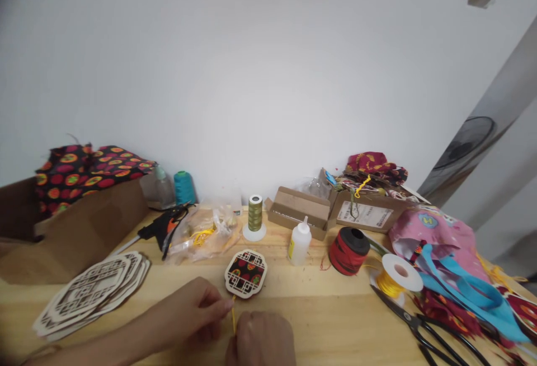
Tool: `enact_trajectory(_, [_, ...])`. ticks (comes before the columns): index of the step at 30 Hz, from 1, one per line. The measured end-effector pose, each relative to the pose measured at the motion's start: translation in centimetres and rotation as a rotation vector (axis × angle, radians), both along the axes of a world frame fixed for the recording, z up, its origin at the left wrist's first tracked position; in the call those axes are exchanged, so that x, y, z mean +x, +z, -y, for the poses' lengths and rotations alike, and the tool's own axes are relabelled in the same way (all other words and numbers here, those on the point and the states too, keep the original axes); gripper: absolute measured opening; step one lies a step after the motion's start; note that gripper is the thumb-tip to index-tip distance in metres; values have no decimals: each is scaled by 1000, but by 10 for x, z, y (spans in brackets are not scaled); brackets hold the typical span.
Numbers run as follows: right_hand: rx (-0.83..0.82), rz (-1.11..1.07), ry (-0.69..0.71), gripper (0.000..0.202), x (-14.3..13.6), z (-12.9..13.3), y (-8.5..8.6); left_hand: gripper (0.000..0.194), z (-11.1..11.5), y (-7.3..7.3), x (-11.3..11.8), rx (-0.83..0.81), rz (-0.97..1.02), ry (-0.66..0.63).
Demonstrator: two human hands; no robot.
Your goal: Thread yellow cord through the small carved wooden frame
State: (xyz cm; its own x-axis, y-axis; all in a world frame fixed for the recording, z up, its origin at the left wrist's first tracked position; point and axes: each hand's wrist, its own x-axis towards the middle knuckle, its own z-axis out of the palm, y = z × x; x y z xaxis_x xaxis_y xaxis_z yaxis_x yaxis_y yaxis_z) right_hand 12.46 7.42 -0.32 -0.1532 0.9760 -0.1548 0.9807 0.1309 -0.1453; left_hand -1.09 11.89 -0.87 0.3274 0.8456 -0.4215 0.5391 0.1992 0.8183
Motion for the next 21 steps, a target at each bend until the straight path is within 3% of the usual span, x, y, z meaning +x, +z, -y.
enact_trajectory(2, [4, -17, 7, 21, 2, -1, -2, 48, 2, 6, 1, -65, 24, 37])
enact_trajectory(7, [122, -233, -21, 17, 8, -6, 1, 45, 9, 31, 9, -585, 331, 90])
enact_trajectory(9, [134, -307, -37, 16, 9, -8, 5, 39, 9, 34, 12, -690, 449, 134])
enact_trajectory(14, [136, -372, -22, 16, 3, -7, 1, 19, 4, 25, 22, -745, 551, 293])
enact_trajectory(21, [20, -345, 116, 14, 7, 7, -3, 14, 8, 15, 25, -664, 449, 321])
